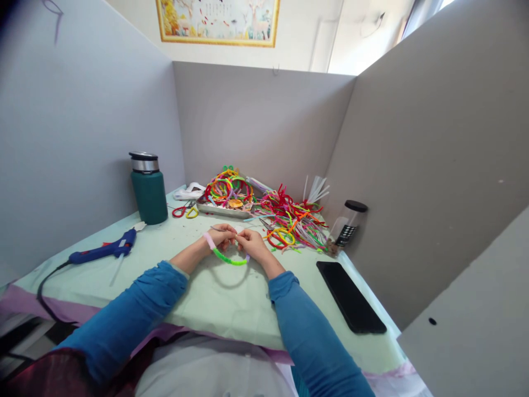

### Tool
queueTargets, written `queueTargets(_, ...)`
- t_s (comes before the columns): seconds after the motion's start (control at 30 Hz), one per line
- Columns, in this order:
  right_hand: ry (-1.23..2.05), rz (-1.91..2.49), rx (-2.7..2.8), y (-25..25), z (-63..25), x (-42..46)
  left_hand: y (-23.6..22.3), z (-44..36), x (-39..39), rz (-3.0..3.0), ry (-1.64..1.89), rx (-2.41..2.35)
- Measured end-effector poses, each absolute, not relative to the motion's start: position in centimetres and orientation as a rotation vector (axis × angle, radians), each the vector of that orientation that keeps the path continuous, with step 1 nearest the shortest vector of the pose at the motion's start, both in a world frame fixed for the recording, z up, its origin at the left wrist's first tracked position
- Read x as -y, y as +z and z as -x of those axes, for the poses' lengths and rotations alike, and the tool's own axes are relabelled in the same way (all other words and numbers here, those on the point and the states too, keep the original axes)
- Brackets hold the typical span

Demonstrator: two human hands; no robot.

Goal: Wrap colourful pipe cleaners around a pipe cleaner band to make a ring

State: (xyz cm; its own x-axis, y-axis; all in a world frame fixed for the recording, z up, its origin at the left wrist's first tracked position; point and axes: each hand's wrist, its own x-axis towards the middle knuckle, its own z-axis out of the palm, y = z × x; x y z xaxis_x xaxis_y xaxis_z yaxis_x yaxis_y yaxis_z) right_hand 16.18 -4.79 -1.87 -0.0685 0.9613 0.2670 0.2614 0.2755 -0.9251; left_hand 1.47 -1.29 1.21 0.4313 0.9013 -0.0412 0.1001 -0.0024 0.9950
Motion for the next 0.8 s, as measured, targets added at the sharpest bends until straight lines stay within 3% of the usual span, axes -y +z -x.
queueTargets(0.8, 0.897, 1.175, 1.545, -1.59, -16.12, 5.02, 0.44, -1.26, 0.88, -1.491, 0.85, -0.864)
